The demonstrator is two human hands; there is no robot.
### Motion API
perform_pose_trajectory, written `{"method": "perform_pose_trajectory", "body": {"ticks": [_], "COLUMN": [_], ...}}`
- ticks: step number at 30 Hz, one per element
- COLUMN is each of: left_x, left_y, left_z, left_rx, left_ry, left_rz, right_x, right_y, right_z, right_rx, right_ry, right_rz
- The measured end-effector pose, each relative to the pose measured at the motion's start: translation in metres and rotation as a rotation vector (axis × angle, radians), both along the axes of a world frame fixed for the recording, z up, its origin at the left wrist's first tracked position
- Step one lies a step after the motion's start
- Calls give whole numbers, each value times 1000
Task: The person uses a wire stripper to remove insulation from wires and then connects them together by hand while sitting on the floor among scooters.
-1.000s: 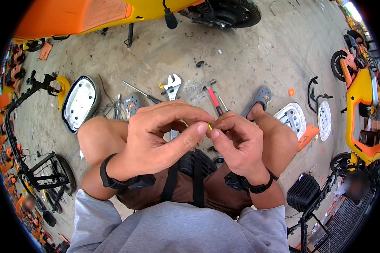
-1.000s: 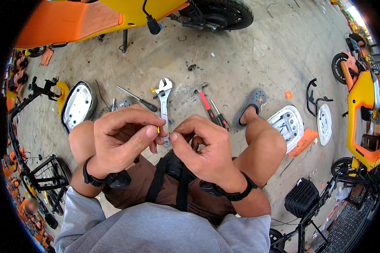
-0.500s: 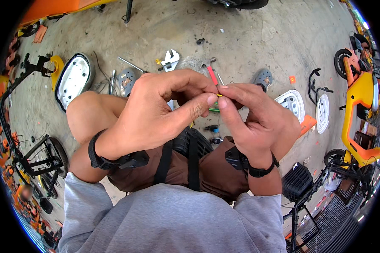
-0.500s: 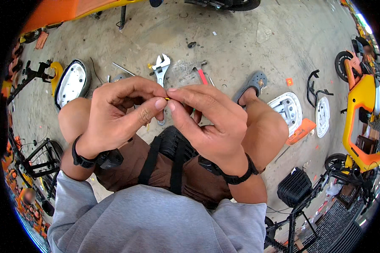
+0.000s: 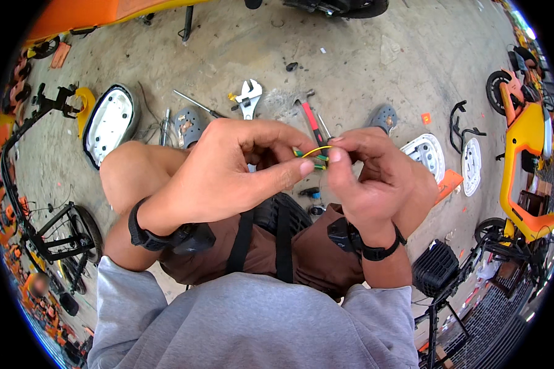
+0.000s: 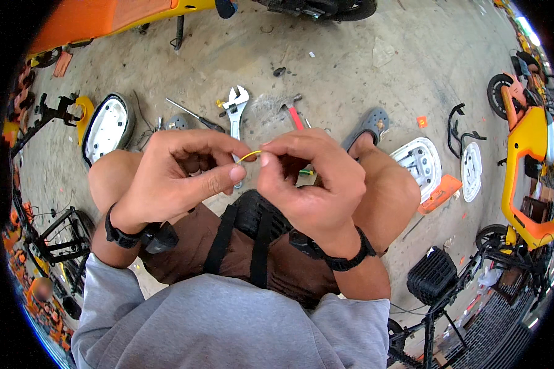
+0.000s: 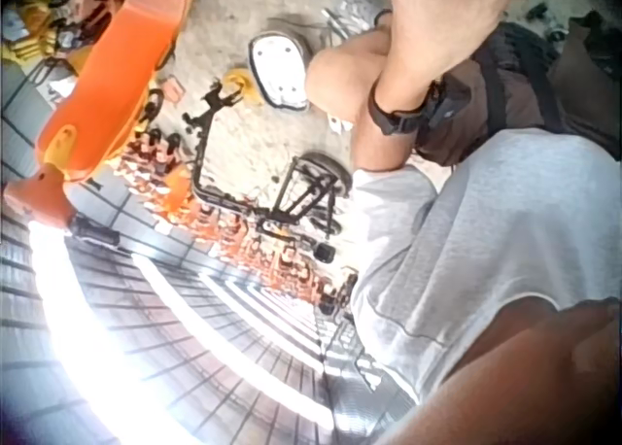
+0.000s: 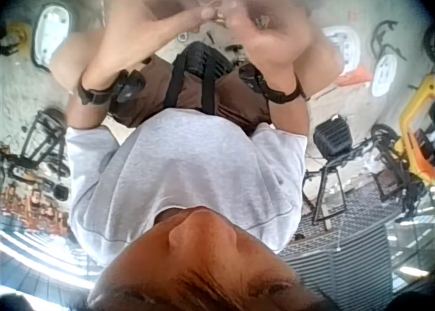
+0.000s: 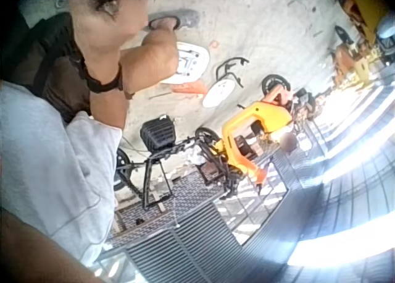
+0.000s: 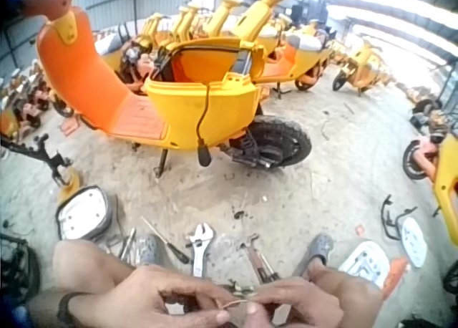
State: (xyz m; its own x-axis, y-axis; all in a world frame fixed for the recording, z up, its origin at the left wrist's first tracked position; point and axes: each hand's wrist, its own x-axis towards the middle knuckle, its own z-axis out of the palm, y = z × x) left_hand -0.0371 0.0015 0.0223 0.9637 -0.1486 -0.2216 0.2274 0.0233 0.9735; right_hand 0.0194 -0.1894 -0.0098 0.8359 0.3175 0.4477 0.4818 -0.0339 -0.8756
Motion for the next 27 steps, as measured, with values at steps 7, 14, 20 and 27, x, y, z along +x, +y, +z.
{"method": "perform_pose_trajectory", "body": {"ticks": [7,14,20,27], "left_x": [-1,-2,-1,-3], "left_y": [6,4,5,7], "left_z": [4,-2,-8,-1], "left_rx": [-49,139,413,338], "left_ry": [95,-112,-406,-352], "left_rz": [-25,47,61,30], "right_x": [-10,-8,3,11], "right_y": [1,-1,2,0], "right_z": [8,2,3,3], "right_rx": [161,141,-199,-208], "right_ry": [412,359,-75,-343], "right_rz": [-77,-41,44,125]}}
